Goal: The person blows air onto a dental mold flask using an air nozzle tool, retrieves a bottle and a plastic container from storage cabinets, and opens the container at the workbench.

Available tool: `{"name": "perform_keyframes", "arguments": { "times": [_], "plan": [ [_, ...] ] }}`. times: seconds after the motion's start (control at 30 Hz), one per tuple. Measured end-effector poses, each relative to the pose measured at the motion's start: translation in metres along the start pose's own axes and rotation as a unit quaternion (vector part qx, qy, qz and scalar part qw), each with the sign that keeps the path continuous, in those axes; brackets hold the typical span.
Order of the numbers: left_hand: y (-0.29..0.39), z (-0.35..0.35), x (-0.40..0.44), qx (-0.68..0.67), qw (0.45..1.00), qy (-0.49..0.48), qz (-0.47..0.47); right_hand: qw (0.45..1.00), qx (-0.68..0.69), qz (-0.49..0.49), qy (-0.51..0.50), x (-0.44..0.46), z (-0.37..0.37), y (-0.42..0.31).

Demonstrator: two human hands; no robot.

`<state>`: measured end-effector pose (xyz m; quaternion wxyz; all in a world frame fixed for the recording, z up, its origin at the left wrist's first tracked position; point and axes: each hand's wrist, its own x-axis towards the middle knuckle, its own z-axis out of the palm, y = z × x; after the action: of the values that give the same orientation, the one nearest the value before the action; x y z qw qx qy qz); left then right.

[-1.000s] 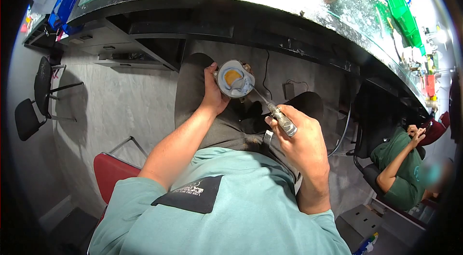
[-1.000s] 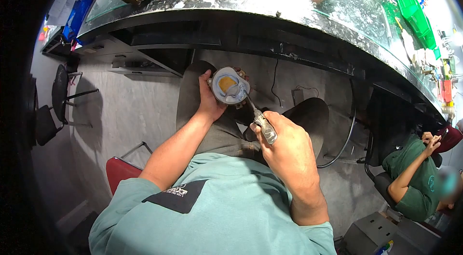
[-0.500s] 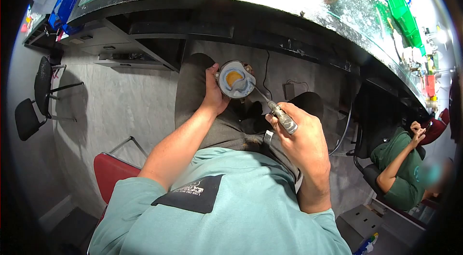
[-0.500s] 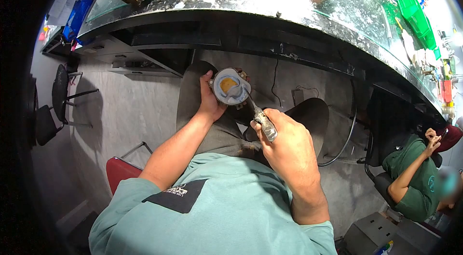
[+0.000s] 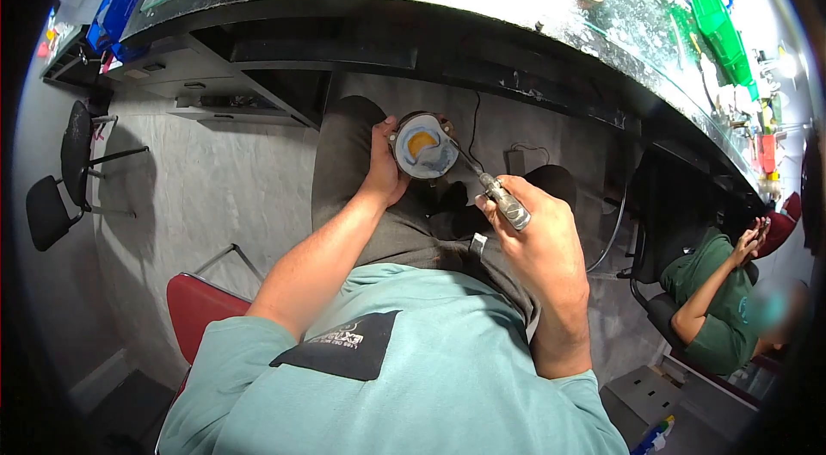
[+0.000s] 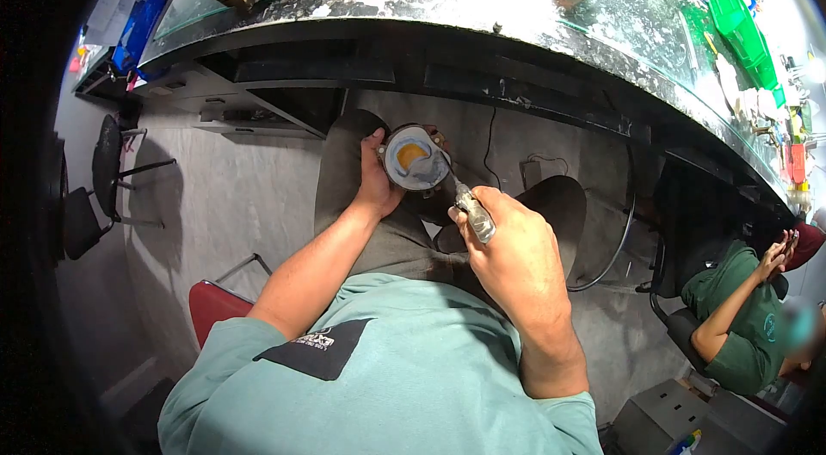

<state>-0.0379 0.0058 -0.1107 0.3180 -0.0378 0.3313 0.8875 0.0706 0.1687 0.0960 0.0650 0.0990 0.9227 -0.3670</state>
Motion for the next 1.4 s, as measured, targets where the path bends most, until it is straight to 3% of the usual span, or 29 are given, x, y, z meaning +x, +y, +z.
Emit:
{"name": "perform_keyframes", "arguments": {
  "times": [0.37,0.57,0.97,1.07,1.27,1.4],
  "plan": [
    [-0.005,-0.003,0.001,0.004,1.0,0.008,-0.009,0.999,-0.023,-0.002,-0.029,0.004,0.005,-0.002],
    [-0.002,0.0,0.0,-0.008,1.0,0.002,-0.018,0.999,0.003,-0.028,0.021,0.009,0.013,0.002],
    [-0.007,-0.006,0.004,-0.006,1.0,-0.002,-0.013,0.995,0.001,-0.099,0.025,0.012,0.025,-0.005],
    [-0.004,-0.001,-0.001,-0.009,0.999,0.038,-0.033,0.993,0.01,-0.114,0.009,0.01,0.024,-0.005],
    [-0.019,-0.024,0.008,-0.07,0.997,0.016,-0.034,0.99,-0.047,-0.093,-0.091,0.005,0.021,-0.008],
    [-0.014,-0.018,0.005,-0.054,0.998,0.016,-0.033,0.991,-0.04,-0.089,-0.088,0.0,0.019,-0.006]
  ]
}}
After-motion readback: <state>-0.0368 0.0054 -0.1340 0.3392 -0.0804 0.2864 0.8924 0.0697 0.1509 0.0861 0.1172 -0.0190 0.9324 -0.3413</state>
